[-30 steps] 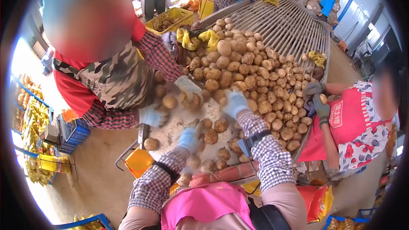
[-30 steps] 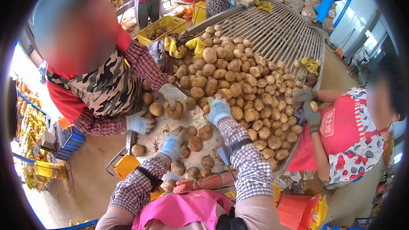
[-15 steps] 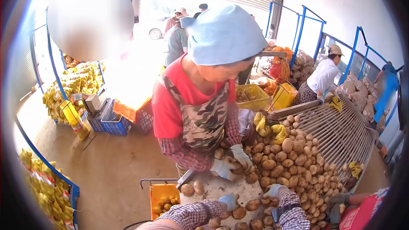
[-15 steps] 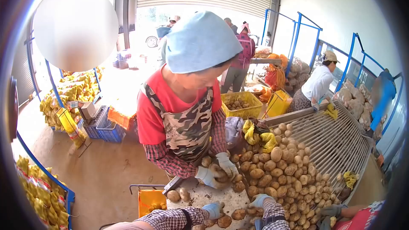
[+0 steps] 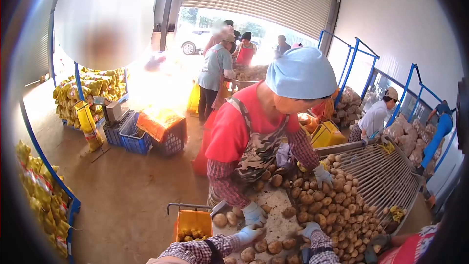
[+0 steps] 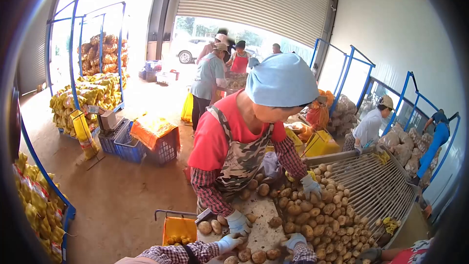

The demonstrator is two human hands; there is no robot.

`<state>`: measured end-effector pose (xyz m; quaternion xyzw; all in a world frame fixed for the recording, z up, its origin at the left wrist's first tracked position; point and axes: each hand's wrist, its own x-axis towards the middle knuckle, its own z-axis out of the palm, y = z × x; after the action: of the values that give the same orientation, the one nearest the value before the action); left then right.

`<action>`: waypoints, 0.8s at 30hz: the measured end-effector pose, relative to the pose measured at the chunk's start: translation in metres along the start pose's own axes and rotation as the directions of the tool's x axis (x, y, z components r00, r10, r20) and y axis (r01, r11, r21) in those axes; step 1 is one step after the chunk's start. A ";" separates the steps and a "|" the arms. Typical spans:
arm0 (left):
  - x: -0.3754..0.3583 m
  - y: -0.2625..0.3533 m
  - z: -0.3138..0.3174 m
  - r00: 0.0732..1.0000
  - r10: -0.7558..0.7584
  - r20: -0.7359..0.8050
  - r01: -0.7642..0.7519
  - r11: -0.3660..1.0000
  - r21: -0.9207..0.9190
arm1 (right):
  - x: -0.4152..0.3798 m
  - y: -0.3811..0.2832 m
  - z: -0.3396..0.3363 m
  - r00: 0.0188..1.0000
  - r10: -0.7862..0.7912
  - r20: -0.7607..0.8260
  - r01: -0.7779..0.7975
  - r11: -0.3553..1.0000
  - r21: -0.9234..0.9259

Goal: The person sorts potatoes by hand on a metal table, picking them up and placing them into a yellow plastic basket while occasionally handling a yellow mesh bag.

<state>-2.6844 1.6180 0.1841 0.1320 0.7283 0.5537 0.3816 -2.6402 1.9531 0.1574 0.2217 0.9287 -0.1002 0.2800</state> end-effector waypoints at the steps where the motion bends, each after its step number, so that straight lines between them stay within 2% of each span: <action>1: 0.003 -0.008 0.003 1.000 0.000 -0.006 -0.002 0.911 -0.411 | -0.034 -0.021 -0.009 0.988 -0.015 -0.151 0.038 0.988 0.151; 2: 0.004 -0.018 0.006 1.000 -0.015 -0.007 0.005 0.666 -0.746 | -0.059 -0.044 -0.004 0.990 -0.012 -0.143 0.035 0.986 0.165; 3: 0.012 -0.026 0.007 0.999 0.036 -0.036 -0.051 0.770 -0.637 | -0.079 -0.064 0.008 0.974 -0.039 -0.224 0.194 0.655 0.730; 4: 0.005 -0.022 0.012 0.990 0.124 -0.063 -0.136 0.761 -0.634 | -0.100 -0.084 0.020 0.952 0.005 -0.306 0.306 0.031 0.952; 5: -0.007 -0.012 0.013 0.971 0.210 -0.118 -0.240 0.869 -0.433 | -0.124 -0.110 0.030 0.945 0.010 -0.327 0.322 -0.198 0.926; 6: -0.017 -0.005 0.016 0.940 0.308 -0.145 -0.333 0.920 -0.207 | -0.141 -0.127 0.038 0.937 0.024 -0.349 0.326 -0.416 0.849; 7: -0.017 -0.008 0.029 0.924 0.368 -0.107 -0.383 0.900 -0.206 | -0.118 -0.120 0.072 0.984 -0.086 -0.157 0.064 -0.649 0.758; 8: -0.019 -0.013 0.040 0.902 0.427 -0.067 -0.431 0.878 -0.209 | -0.143 -0.142 0.074 0.985 -0.015 -0.173 0.103 -0.755 0.648; 9: -0.034 -0.015 0.043 0.781 0.624 -0.019 -0.623 0.777 -0.084 | -0.158 -0.145 0.082 0.971 -0.118 -0.210 0.014 -0.844 0.537; 10: -0.041 -0.012 0.044 0.610 0.792 0.020 -0.768 0.585 0.260 | -0.175 -0.148 0.091 0.943 -0.207 -0.262 -0.084 -0.906 0.415; 11: -0.039 -0.011 0.044 0.604 0.791 0.097 -0.778 0.559 0.287 | -0.212 -0.158 0.073 0.993 -0.058 -0.105 -0.014 -0.923 0.385; 12: -0.043 -0.015 0.048 0.604 0.772 0.196 -0.787 0.540 0.299 | -0.206 -0.153 0.103 0.987 -0.010 -0.159 0.067 -0.879 0.472; 13: -0.057 -0.003 0.050 0.596 0.758 0.264 -0.792 0.499 0.351 | -0.212 -0.148 0.115 0.975 -0.003 -0.222 0.100 -0.886 0.452; 14: -0.069 0.010 0.055 0.542 0.799 0.261 -0.841 0.518 0.158 | -0.219 -0.143 0.121 0.961 0.025 -0.276 0.144 -0.895 0.422; 15: -0.061 -0.002 0.066 0.657 0.677 0.332 -0.700 0.711 -0.063 | -0.210 -0.143 0.137 0.881 0.159 -0.446 0.270 -0.942 0.198; 16: -0.078 0.017 0.070 0.718 0.592 0.366 -0.594 0.795 -0.121 | -0.193 -0.126 0.159 0.714 0.017 -0.700 0.068 -0.997 0.045; 17: -0.044 -0.020 0.085 0.504 0.782 0.365 -0.833 0.553 -0.035 | -0.245 -0.134 0.128 0.859 0.054 -0.509 0.060 -0.998 -0.004; 18: -0.074 0.018 0.086 0.697 0.602 0.389 -0.536 0.798 -0.276 | -0.258 -0.132 0.129 0.749 0.062 -0.660 0.114 -0.993 0.037; 19: -0.061 0.010 0.092 0.755 0.465 0.463 -0.313 0.875 -0.369 | -0.246 -0.111 0.152 0.678 0.013 -0.735 0.101 -0.992 0.076; 20: -0.070 0.017 0.098 0.763 0.429 0.483 -0.190 0.863 -0.468 | -0.238 -0.093 0.180 0.597 -0.053 -0.800 0.091 -0.987 0.133; 21: -0.071 0.009 0.101 0.688 0.539 0.486 -0.276 0.813 -0.512 | -0.260 -0.096 0.176 0.665 0.080 -0.743 0.086 -0.996 -0.031; 22: -0.085 0.018 0.104 0.753 0.450 0.480 -0.239 0.867 -0.437 | -0.280 -0.105 0.164 0.717 0.192 -0.670 0.085 -0.978 -0.190; 23: -0.082 0.009 0.110 0.738 0.429 0.521 -0.221 0.883 -0.414 | -0.300 -0.105 0.161 0.748 0.292 -0.596 0.162 -0.951 -0.262; 24: -0.079 -0.004 0.113 0.723 0.410 0.556 -0.206 0.896 -0.393 | -0.309 -0.103 0.168 0.736 0.347 -0.582 0.209 -0.933 -0.292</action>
<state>-2.5508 1.6475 0.2021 0.3686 0.4327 0.6392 0.5180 -2.3784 1.7001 0.1994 0.0561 0.0738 0.9087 0.4070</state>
